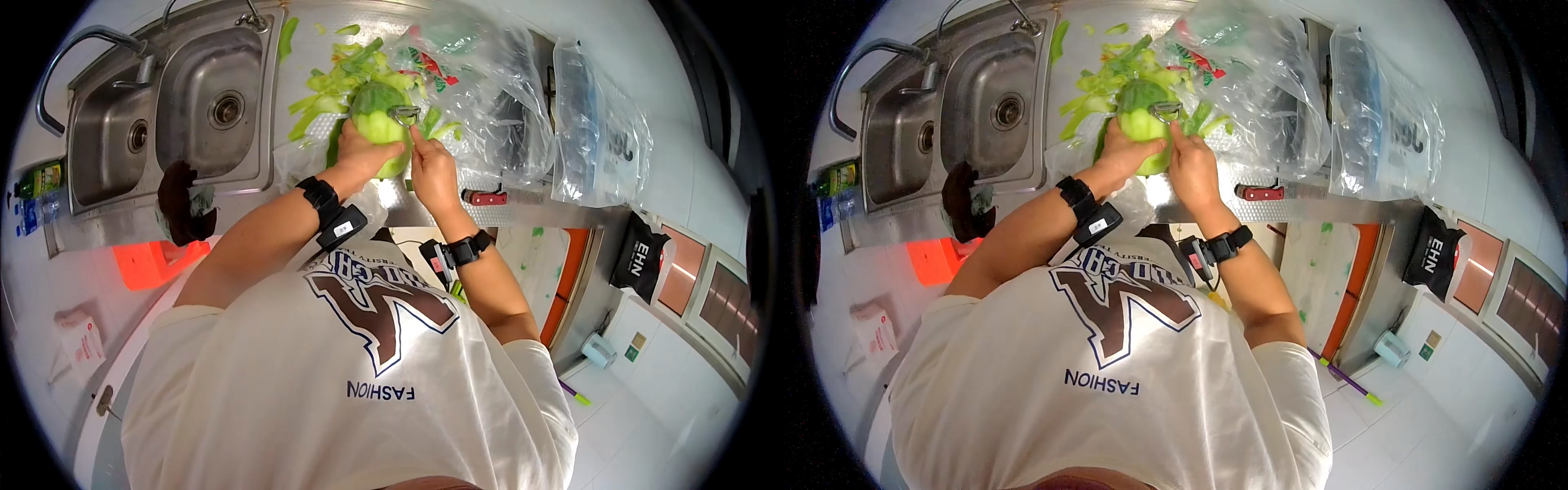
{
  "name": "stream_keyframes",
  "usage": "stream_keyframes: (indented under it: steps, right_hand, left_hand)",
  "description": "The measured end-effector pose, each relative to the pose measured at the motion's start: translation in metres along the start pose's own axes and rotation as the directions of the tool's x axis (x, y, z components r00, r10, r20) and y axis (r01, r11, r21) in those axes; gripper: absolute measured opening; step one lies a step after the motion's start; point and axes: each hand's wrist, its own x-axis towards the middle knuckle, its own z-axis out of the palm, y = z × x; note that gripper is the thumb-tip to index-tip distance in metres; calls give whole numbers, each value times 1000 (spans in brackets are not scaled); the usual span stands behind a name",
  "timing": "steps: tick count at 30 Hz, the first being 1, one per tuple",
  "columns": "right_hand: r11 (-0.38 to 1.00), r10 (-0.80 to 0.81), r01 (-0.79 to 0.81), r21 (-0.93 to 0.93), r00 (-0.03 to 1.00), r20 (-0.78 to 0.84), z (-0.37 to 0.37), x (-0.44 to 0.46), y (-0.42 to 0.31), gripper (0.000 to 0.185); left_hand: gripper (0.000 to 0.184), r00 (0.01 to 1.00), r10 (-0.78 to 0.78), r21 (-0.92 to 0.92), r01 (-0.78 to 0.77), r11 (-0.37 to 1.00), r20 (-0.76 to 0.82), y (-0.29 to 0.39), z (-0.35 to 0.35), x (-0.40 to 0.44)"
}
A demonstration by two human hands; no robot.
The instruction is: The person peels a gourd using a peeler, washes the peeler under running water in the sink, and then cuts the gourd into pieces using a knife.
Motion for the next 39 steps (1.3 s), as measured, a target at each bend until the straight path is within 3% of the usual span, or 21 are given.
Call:
stream_keyframes:
  steps: [2,4,8,11,13,22,24,27,28,29,32,33,34,36,37,39]
  right_hand:
    - [1000,17,-17,6,1000,21,-2,7,-1,37]
    - [999,35,-35,11,999,37,-3,9,-2,36]
    - [1000,22,-21,-9,999,45,-5,8,1,36]
    - [1000,-15,16,-23,999,39,-2,7,4,36]
    - [999,-34,34,-15,999,38,-2,4,5,37]
    - [999,-33,33,4,998,56,5,20,5,38]
    - [980,-168,168,-108,986,17,18,55,14,36]
    - [954,-227,247,-168,965,134,35,131,37,35]
    - [999,-4,-10,49,956,293,27,150,40,37]
    - [930,172,-303,207,858,483,19,158,44,38]
    - [936,208,-333,116,787,581,0,149,58,37]
    - [824,358,-540,173,732,580,-17,135,41,37]
    - [828,359,-536,166,732,579,-21,123,41,37]
    - [849,314,-412,329,896,313,-20,101,52,37]
    - [853,310,-409,324,897,316,-23,88,49,37]
    - [953,208,-251,171,950,234,-28,61,39,33]
  left_hand:
    - [82,1000,2,-4,-2,1000,-27,-2,2,3]
    - [102,999,-18,25,19,1000,-32,-2,2,3]
    - [103,1000,-28,26,29,999,-7,0,1,4]
    - [112,996,-83,293,83,953,-11,26,1,-4]
    - [121,977,-71,542,171,823,-201,43,9,-15]
    - [126,982,-71,476,148,867,-177,45,7,-14]
    - [126,984,-57,496,134,858,-168,43,7,-14]
    - [127,987,-38,500,114,858,-159,49,3,-14]
    - [128,988,-57,480,120,869,-144,49,3,-16]
    - [127,987,-71,478,132,868,-144,52,2,-18]
    - [127,989,-58,459,114,881,-134,46,1,-16]
    - [127,989,-61,453,115,884,-133,47,1,-17]
    - [127,988,-74,458,128,880,-133,49,1,-18]
    - [127,986,-87,450,142,881,-142,51,1,-17]
    - [128,985,-97,450,153,880,-144,51,1,-17]
    - [128,985,-102,448,156,881,-142,50,2,-17]
